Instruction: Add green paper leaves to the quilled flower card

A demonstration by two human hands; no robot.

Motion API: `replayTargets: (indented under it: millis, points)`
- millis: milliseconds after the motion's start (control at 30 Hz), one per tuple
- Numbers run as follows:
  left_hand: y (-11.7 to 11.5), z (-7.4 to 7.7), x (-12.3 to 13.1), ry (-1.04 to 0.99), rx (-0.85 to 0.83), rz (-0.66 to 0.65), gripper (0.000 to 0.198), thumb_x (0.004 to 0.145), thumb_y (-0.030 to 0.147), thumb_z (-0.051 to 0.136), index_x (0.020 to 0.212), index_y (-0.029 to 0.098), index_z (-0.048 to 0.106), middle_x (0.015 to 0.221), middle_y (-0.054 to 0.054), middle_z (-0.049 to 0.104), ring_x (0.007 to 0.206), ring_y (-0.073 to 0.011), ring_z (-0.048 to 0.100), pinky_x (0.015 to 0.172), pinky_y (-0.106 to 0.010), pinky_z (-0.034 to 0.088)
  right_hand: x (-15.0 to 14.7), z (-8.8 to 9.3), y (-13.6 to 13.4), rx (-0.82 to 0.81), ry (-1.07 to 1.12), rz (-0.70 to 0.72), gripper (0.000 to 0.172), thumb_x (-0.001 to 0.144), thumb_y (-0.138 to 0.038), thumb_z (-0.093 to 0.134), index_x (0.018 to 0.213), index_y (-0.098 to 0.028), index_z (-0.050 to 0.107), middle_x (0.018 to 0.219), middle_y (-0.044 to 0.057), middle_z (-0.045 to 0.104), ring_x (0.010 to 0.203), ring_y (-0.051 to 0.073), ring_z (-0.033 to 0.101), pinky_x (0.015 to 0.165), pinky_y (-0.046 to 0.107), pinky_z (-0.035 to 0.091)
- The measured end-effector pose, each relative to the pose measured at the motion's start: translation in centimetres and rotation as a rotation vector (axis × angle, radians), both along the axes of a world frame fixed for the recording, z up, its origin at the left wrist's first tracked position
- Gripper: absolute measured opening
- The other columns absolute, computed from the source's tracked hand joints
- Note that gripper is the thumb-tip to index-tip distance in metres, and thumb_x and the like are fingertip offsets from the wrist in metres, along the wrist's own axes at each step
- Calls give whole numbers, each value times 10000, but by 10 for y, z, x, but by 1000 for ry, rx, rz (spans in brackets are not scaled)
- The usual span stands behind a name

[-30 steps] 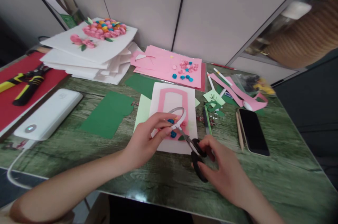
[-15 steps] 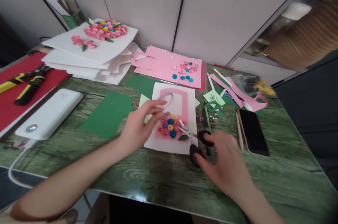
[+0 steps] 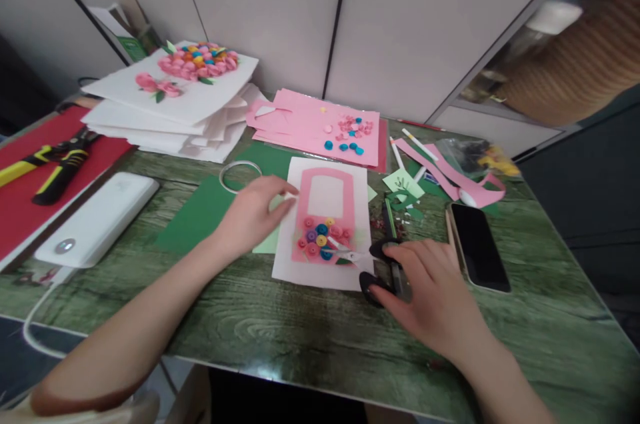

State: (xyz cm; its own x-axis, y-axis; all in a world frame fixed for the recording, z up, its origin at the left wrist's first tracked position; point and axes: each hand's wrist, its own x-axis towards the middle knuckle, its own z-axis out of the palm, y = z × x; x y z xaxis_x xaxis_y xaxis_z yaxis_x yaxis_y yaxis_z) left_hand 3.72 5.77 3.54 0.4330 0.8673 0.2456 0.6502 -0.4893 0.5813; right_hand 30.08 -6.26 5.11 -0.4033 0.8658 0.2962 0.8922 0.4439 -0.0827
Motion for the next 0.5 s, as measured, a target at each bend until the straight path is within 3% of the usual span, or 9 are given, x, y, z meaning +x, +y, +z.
replayTargets:
  millis: [100, 200, 300, 500]
  points:
    - [-25, 12, 14, -255, -366, -240, 151, 858, 257, 532, 910, 182, 652, 916, -47, 681, 835, -176, 611, 735, -288, 459, 2, 6, 0, -79, 26, 54, 287, 803, -323, 605, 1018, -161, 504, 892, 90, 595, 828, 256, 495, 730, 391, 359]
    - [-39, 16, 20, -331, -514, -297, 150, 859, 225, 527, 918, 188, 661, 876, -36, 685, 824, -169, 612, 729, -287, 462, 3, 10, 0, -113, 34, 67, 271, 791, -314, 613, 992, -164, 510, 862, 81, 593, 814, 254, 487, 726, 393, 350]
    - [-41, 14, 20, -351, -509, -285, 150, 842, 187, 532, 901, 188, 671, 852, -36, 687, 813, -173, 614, 732, -295, 466, 3, 9, 0, -128, 30, 61, 274, 790, -326, 609, 993, -166, 518, 856, 80, 591, 808, 253, 486, 724, 393, 344]
    - [-42, 12, 23, -328, -292, -287, 139, 795, 152, 596, 894, 192, 684, 866, -40, 684, 807, -160, 616, 748, -276, 478, 3, 7, 0, -149, 23, 54, 277, 798, -343, 596, 997, -165, 522, 851, 73, 584, 806, 250, 492, 727, 390, 336]
